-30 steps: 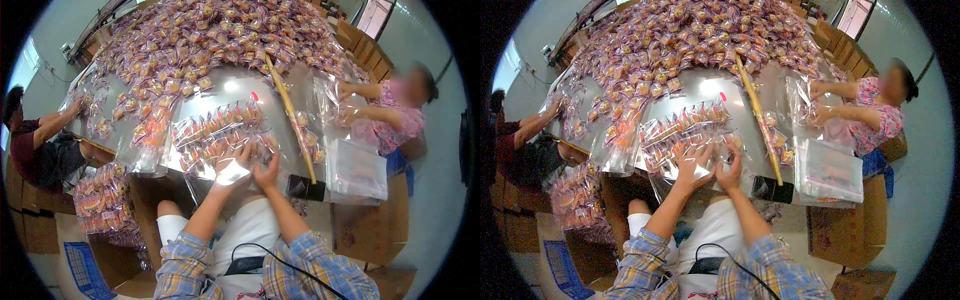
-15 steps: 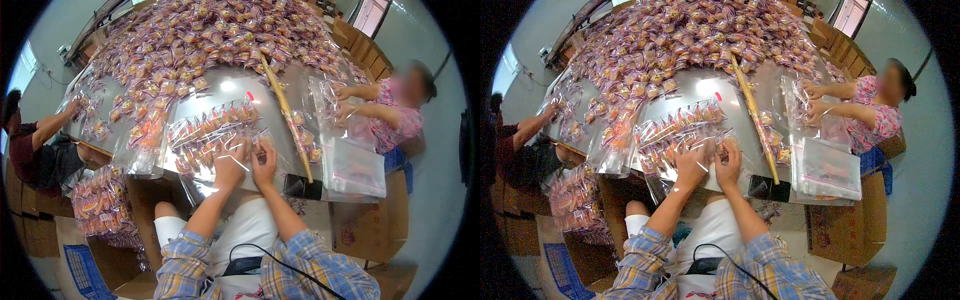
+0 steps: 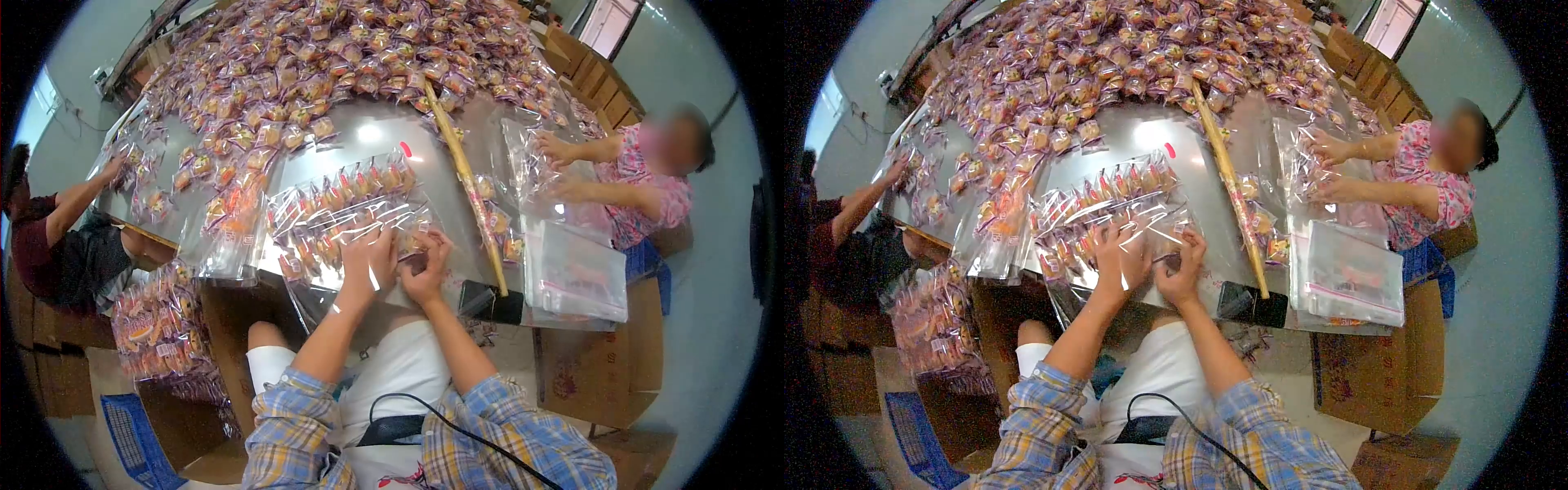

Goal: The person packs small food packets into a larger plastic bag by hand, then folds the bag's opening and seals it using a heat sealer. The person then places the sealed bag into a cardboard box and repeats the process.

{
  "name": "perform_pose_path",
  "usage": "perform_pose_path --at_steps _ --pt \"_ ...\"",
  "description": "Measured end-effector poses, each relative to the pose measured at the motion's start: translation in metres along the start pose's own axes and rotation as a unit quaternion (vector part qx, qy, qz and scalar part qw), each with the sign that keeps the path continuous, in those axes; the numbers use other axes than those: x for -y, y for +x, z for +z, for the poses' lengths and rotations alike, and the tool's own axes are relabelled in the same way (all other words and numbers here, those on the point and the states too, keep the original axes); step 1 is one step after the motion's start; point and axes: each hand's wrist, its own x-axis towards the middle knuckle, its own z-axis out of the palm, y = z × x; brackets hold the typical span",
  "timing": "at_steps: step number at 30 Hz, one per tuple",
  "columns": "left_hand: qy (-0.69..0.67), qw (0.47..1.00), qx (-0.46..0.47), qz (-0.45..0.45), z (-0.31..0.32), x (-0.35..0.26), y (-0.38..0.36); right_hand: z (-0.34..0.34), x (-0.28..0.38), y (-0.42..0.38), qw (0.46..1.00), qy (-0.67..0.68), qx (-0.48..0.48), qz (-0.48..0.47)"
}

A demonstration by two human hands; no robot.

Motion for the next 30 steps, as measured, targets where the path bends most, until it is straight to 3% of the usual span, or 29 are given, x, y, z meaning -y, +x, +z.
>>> perform_pose_path --at_steps 2,3,4,6,9,12,15,18,19,23,25,26,28,30 --pt "-0.006 1.000 -0.026 0.013 0.006 0.005 0.001 0.006 -0.011 -0.003 1.000 -0.001 -0.023 0.005" --pt "-0.006 0.999 -0.037 0.011 0.005 0.004 0.002 -0.001 -0.002 0.000 0.996 -0.075 -0.032 -0.027" --pt "-0.006 0.999 -0.047 0.009 0.004 0.004 0.003 -0.001 0.002 -0.001 0.997 -0.030 -0.052 0.042" --pt "-0.011 0.998 -0.056 0.006 0.007 0.005 0.004 -0.004 -0.013 -0.004 0.991 -0.107 -0.079 -0.024" --pt "-0.002 0.997 -0.069 0.030 -0.003 0.006 0.003 0.010 -0.024 -0.010 0.992 0.076 -0.082 0.053" --pt "0.005 0.998 -0.056 0.020 -0.002 0.003 0.006 0.013 -0.011 -0.006 0.979 0.123 -0.088 0.134" --pt "0.003 1.000 -0.015 0.019 -0.005 0.002 0.004 0.010 -0.019 -0.004 0.995 -0.009 -0.023 0.097" --pt "-0.003 0.997 -0.028 0.079 0.007 0.006 0.005 -0.003 -0.007 0.006 0.983 -0.167 0.000 -0.081" --pt "-0.003 0.994 -0.040 0.106 0.010 0.007 0.005 -0.004 -0.012 0.006 0.986 -0.154 0.003 -0.069" --pt "-0.040 0.990 0.076 0.110 0.002 0.004 0.000 0.003 -0.002 0.007 0.990 -0.136 0.002 -0.024" --pt "-0.050 0.995 0.017 0.089 0.001 -0.002 0.001 0.005 -0.005 0.007 0.984 -0.176 0.002 -0.023" --pt "-0.081 0.994 0.014 0.069 0.001 -0.005 0.003 0.006 -0.006 0.008 0.973 -0.213 -0.001 -0.086" --pt "-0.061 0.997 -0.018 0.048 0.013 -0.010 0.004 0.014 -0.001 0.005 0.964 -0.249 -0.034 -0.090" --pt "-0.052 0.997 -0.031 0.048 0.022 -0.004 0.009 0.009 -0.002 0.010 0.954 -0.293 0.005 -0.064"
